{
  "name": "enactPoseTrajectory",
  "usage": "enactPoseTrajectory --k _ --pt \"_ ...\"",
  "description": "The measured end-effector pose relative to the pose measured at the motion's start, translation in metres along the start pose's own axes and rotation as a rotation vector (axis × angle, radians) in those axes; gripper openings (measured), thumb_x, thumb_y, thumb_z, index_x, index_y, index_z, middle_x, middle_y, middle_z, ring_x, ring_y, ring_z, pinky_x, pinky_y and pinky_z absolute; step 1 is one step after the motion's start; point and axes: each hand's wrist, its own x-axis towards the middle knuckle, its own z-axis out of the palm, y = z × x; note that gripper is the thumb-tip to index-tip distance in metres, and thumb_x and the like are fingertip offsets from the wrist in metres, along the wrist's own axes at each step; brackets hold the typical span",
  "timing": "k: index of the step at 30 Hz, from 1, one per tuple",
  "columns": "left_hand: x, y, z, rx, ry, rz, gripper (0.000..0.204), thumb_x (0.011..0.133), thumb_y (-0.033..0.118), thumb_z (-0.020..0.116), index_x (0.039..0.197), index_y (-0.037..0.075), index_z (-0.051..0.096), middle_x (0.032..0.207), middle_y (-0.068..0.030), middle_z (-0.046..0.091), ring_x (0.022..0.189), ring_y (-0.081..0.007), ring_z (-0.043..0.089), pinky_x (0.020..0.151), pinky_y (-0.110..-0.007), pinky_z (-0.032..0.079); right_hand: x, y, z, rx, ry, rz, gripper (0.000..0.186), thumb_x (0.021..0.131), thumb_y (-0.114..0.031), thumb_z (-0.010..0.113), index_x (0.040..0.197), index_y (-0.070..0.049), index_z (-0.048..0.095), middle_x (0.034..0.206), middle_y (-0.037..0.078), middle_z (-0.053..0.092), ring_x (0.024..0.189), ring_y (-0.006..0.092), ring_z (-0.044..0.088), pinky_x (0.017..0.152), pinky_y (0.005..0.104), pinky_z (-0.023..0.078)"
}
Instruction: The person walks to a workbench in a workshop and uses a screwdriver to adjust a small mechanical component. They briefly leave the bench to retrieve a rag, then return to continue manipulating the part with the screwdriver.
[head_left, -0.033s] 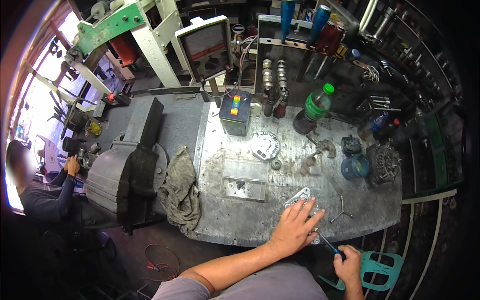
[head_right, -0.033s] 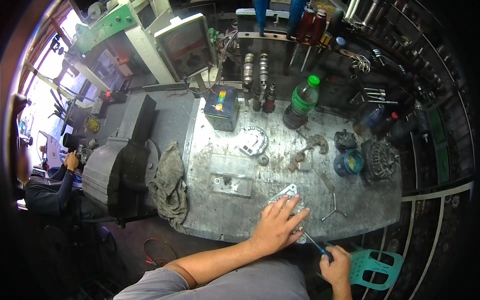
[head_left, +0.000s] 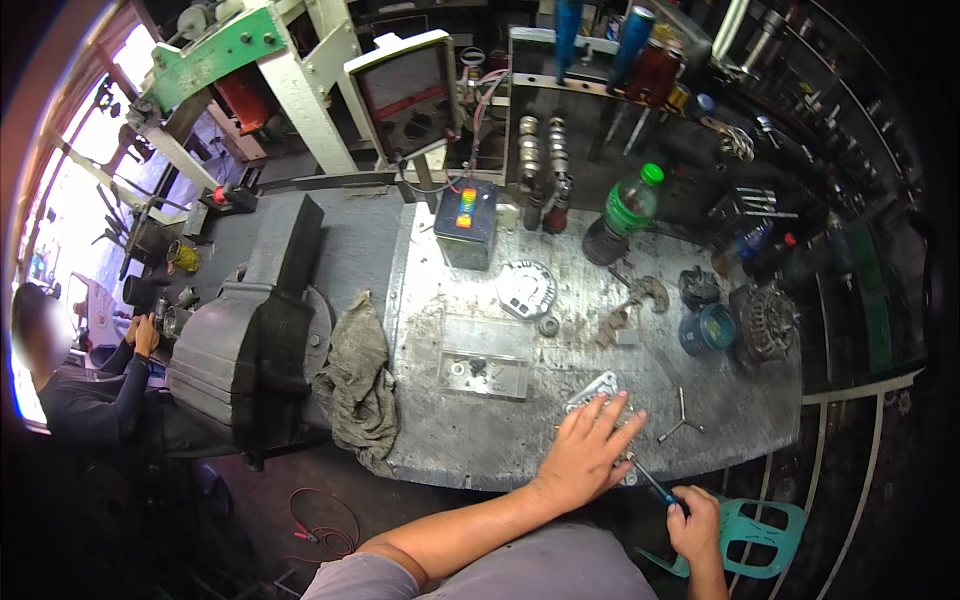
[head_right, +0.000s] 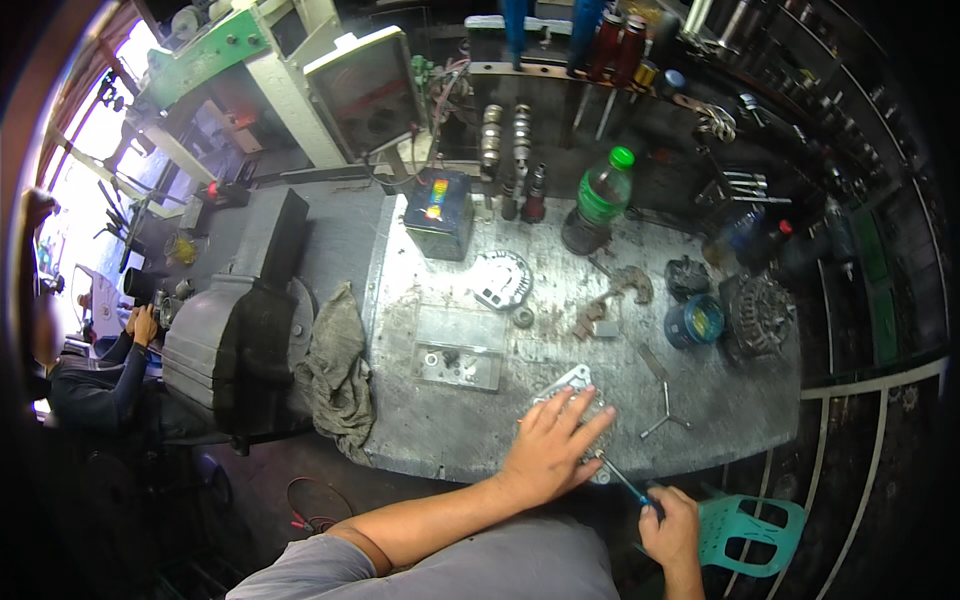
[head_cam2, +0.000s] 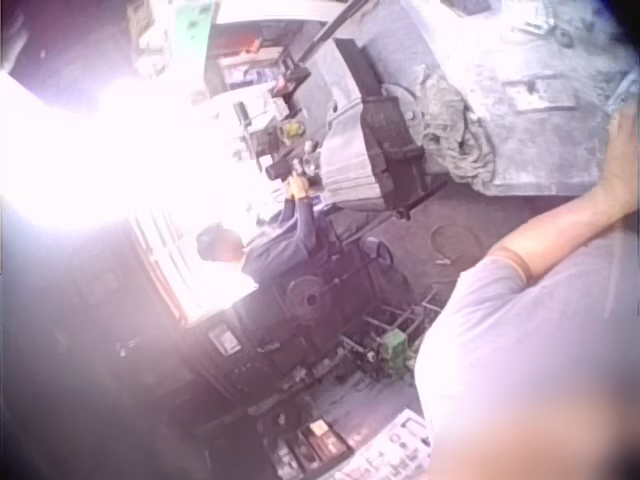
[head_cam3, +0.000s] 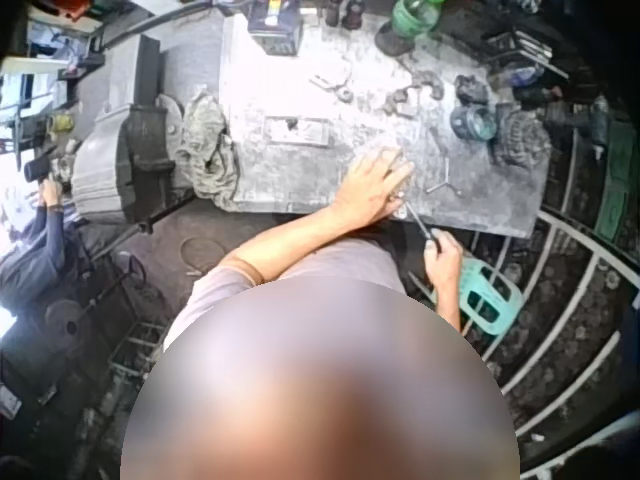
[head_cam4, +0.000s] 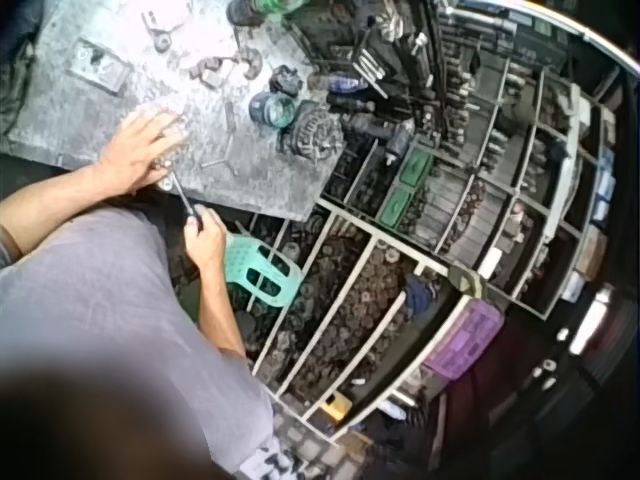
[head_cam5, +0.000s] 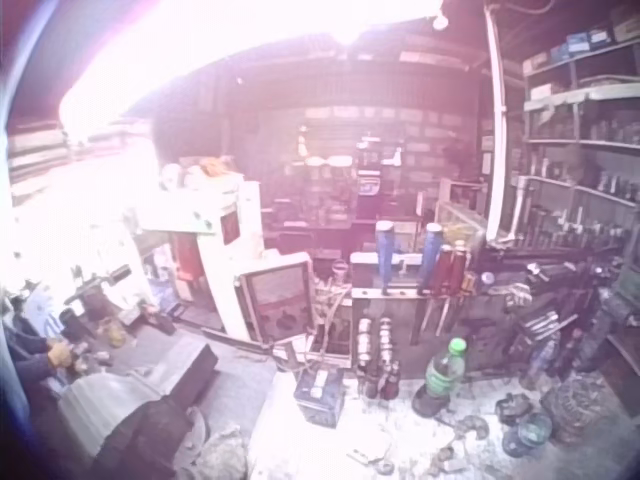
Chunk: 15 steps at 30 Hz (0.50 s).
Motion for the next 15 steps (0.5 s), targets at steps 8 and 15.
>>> enactPoseTrajectory --k 8,15 --pt "-0.001 0.0 0.005 0.02 0.07 0.01 0.122 0.07 0.037 0.105 0.169 -0.001 0.044 0.165 -0.0205 0.059 0.154 -0.0448 0.052 0.125 -0.058 0.041 -0.001 0.003 -0.007 0.009 -0.021 0.024 0.015 0.091 -0.012 0.077 0.1 -0.001 0.081 0.092 0.02 0.077 0.086 0.0445 0.075 0.078 0.0511 0.06" --pt "0.001 0.006 0.005 0.079 0.055 0.009 0.121 0.073 0.036 0.105 0.171 0.003 0.043 0.167 -0.0207 0.056 0.157 -0.0456 0.048 0.127 -0.06 0.038 0.002 -0.001 -0.017 -0.021 -0.012 -0.012 0.016 0.093 -0.017 0.08 0.103 -0.004 0.081 0.093 0.015 0.076 0.089 0.0411 0.076 0.079 0.0504 0.061"
